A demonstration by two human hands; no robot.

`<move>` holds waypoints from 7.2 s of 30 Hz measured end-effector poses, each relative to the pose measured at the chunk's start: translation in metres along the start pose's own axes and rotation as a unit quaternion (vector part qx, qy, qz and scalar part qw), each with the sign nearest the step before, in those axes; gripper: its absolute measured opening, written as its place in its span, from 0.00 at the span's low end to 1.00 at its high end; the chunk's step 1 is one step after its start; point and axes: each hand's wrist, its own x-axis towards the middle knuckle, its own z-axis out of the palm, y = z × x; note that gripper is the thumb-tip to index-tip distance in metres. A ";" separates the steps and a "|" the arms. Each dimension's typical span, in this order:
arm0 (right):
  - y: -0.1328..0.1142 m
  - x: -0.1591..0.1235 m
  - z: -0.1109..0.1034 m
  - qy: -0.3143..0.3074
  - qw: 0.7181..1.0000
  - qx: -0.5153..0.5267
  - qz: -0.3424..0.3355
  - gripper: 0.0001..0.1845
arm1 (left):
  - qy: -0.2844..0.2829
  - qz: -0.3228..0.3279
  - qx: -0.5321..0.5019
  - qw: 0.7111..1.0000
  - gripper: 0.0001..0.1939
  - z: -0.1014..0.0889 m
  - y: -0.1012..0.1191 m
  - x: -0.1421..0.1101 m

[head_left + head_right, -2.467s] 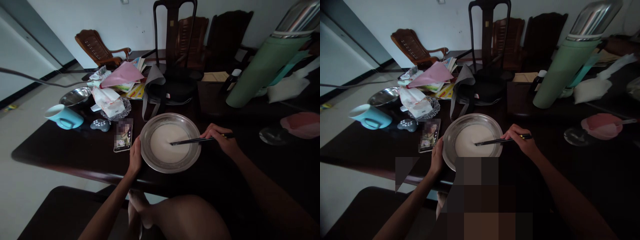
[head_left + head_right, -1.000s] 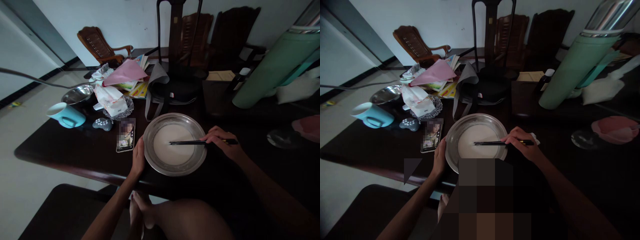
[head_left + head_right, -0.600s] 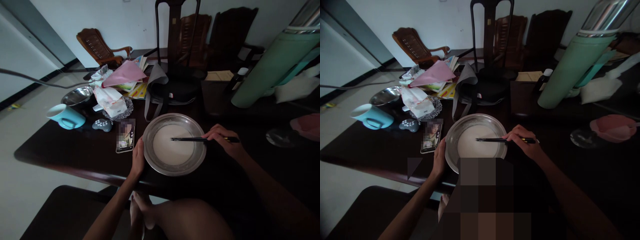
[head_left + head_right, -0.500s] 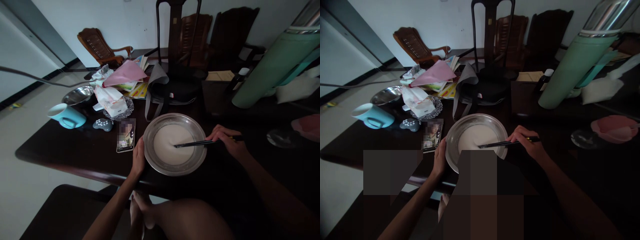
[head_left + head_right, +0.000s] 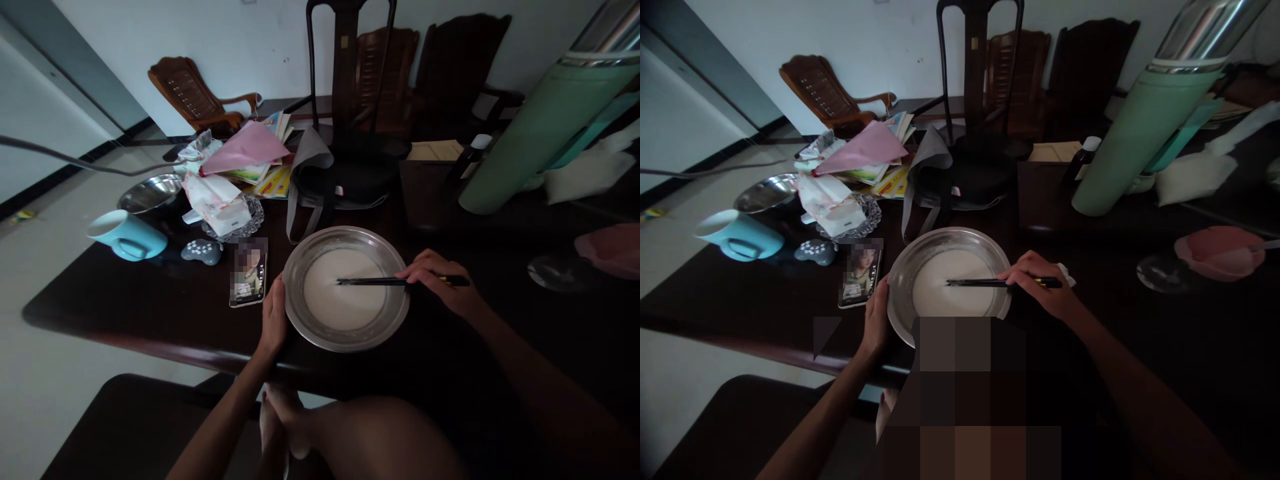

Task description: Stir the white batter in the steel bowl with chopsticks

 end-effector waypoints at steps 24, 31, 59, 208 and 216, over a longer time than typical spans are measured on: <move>0.001 -0.001 0.000 0.027 0.999 0.044 0.004 0.16 | -0.010 0.009 -0.008 1.000 0.30 0.000 -0.004 0.001; -0.002 -0.001 -0.003 0.019 1.000 0.010 0.002 0.13 | 0.007 0.011 0.012 1.000 0.32 0.001 -0.002 0.001; -0.002 -0.001 -0.004 0.002 1.000 0.006 -0.001 0.13 | -0.001 0.013 0.008 1.000 0.33 0.002 -0.001 0.001; -0.001 -0.001 -0.001 0.020 0.999 0.026 0.007 0.16 | 0.001 0.003 0.004 1.000 0.31 0.003 0.005 0.000; 0.002 0.000 -0.005 0.006 1.000 0.021 -0.004 0.15 | 0.007 0.006 0.006 1.000 0.30 0.002 0.004 0.000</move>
